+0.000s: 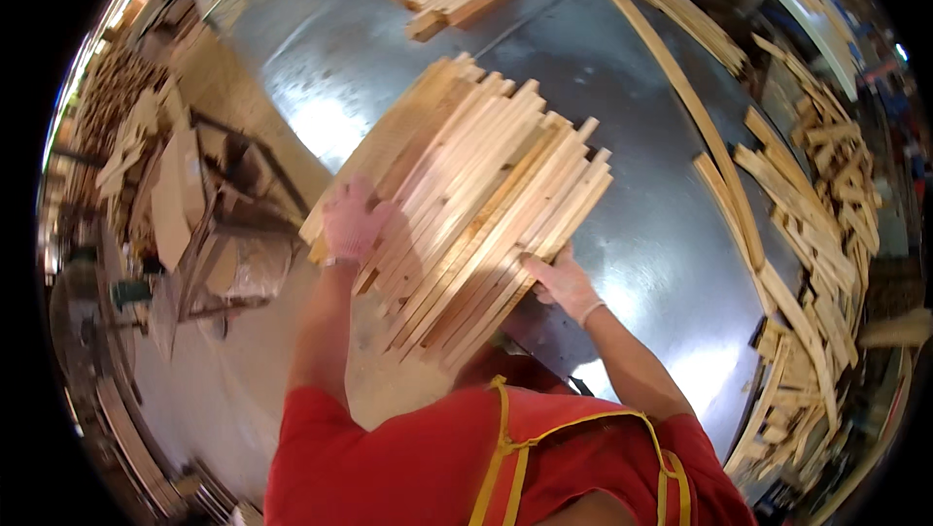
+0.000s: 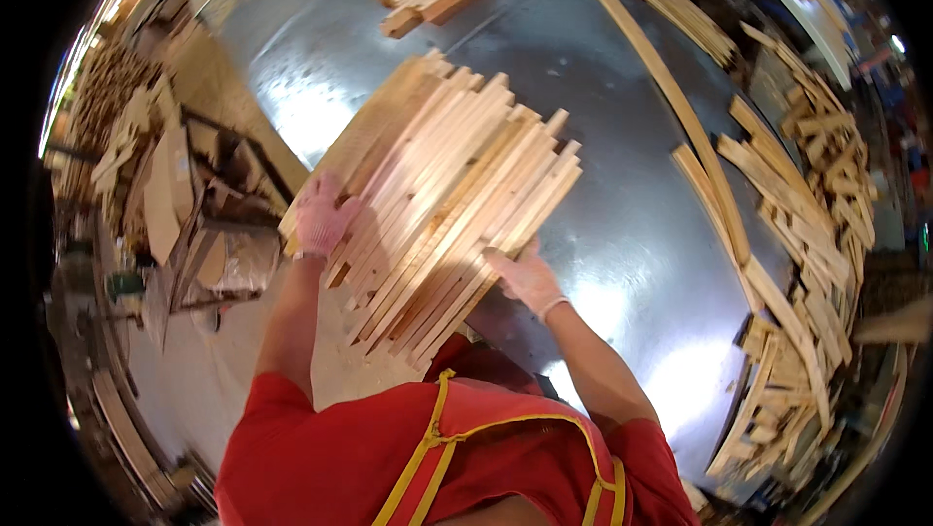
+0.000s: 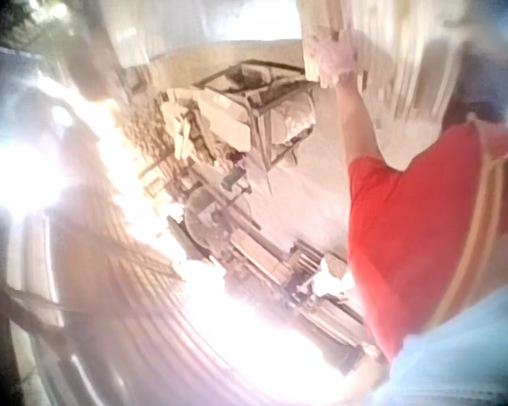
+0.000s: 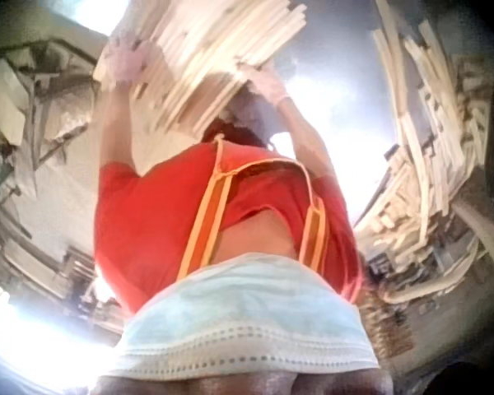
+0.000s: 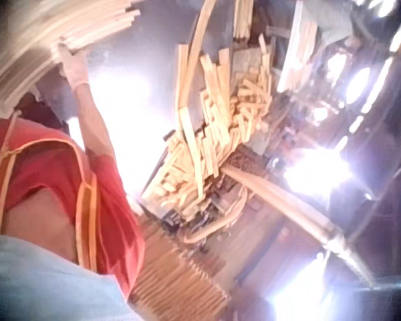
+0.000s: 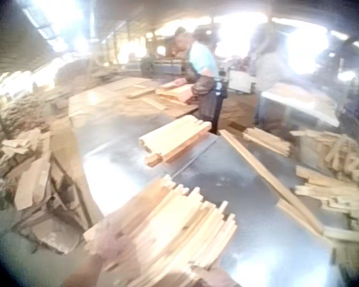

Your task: The person repeatedly picks up thin wooden planks from a large pile on a metal table and stacks them into a neat pile. They handle the planks one at a time or in small groups, aligning them as they build the stack.

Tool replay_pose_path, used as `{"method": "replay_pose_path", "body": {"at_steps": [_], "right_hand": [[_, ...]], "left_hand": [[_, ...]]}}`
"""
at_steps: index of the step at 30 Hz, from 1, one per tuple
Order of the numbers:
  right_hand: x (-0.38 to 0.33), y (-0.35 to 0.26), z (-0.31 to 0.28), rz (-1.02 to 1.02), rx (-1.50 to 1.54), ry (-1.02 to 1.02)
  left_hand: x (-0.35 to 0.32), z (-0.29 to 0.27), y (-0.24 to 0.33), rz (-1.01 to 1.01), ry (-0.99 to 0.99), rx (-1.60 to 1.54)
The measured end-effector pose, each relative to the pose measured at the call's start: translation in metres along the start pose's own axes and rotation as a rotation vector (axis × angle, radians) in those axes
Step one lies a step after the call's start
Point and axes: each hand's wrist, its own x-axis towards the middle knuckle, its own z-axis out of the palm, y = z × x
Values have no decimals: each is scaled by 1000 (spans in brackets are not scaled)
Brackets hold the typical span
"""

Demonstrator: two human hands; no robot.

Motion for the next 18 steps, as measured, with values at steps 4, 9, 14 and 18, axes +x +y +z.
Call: {"method": "replay_pose_path", "body": {"at_steps": [4,9,14,18], "right_hand": [[27,28,-4,-23,-209,39],[65,44,-144,-453,-379,242],[6,49,-371,-180,-1091,975],[-14,89,-418,112,-1036,642]], "left_hand": [[14,-31,28,-195,-226,57],[35,-12,-44,-411,-335,-660],[3,-14,9,-338,-426,-920],[-22,19,-26,19,-240,64]]}}
